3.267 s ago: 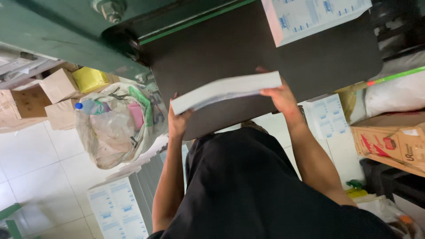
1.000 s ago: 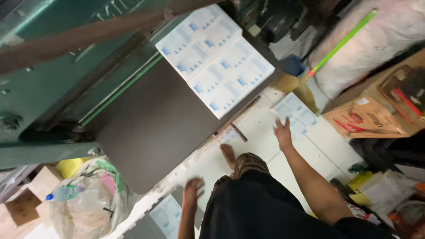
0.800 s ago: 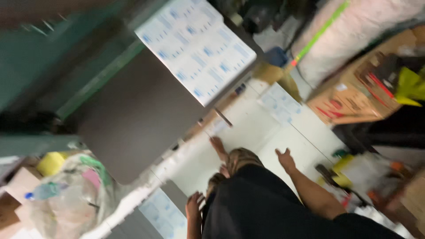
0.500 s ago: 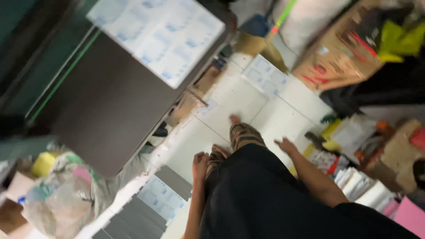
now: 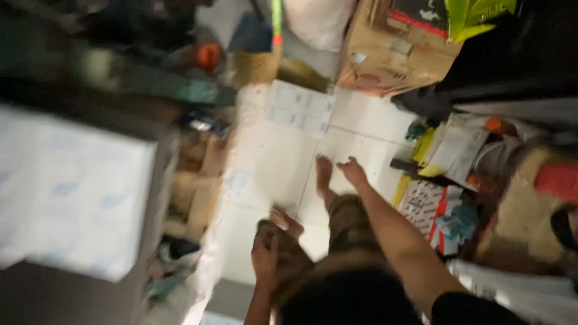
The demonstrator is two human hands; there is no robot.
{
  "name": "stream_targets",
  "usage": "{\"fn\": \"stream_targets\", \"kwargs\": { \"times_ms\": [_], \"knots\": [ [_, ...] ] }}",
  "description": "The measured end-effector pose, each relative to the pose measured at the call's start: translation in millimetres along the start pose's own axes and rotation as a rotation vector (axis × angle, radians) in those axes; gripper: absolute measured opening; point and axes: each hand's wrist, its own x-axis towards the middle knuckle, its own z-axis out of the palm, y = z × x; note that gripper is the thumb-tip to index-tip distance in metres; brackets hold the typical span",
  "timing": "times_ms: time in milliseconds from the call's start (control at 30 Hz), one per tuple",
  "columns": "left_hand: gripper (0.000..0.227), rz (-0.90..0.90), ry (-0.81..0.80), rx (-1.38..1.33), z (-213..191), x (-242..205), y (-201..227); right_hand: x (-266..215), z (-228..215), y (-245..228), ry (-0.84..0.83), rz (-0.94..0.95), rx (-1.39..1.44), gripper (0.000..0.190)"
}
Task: The person repeatedly picks up stacks of white papers with blue printed patterns from a table, flips them over, and places them onto a growing pile on the floor. The person moves between the table and the floor to continue stacking the papers.
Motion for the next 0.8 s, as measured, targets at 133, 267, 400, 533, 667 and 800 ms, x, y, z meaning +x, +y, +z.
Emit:
{"fn": "stream_targets", "kwargs": {
  "times_ms": [133,267,400,533,667,800],
  "knots": [
    [0.039,-0.251,-0.292,0.239,42,65,87,119,24,14,0.072,0.138,0.329,0.093],
    [0.054,-0.137,-0.374,0.387,126,126,38,240,49,31,-0.062,-0.1,-0.445,0.042],
    [0.07,0.126,-0.354,0.729,165,158,0,337,59,19,0.103,0.206,0.188,0.104],
    [0.037,-0.047,-0.314,0.523,143,159,27,363,73,-7,0.185,0.205,0.876,0.102],
    [0.032,-0.253,-0.38,0.572,146,166,31,356,71,-38,0.274,0.289,0.707,0.098],
    [0.033,-0.032,-0.287,0.539,161,157,-7,343,53,-50,0.27,0.377,0.84,0.106]
  ]
}}
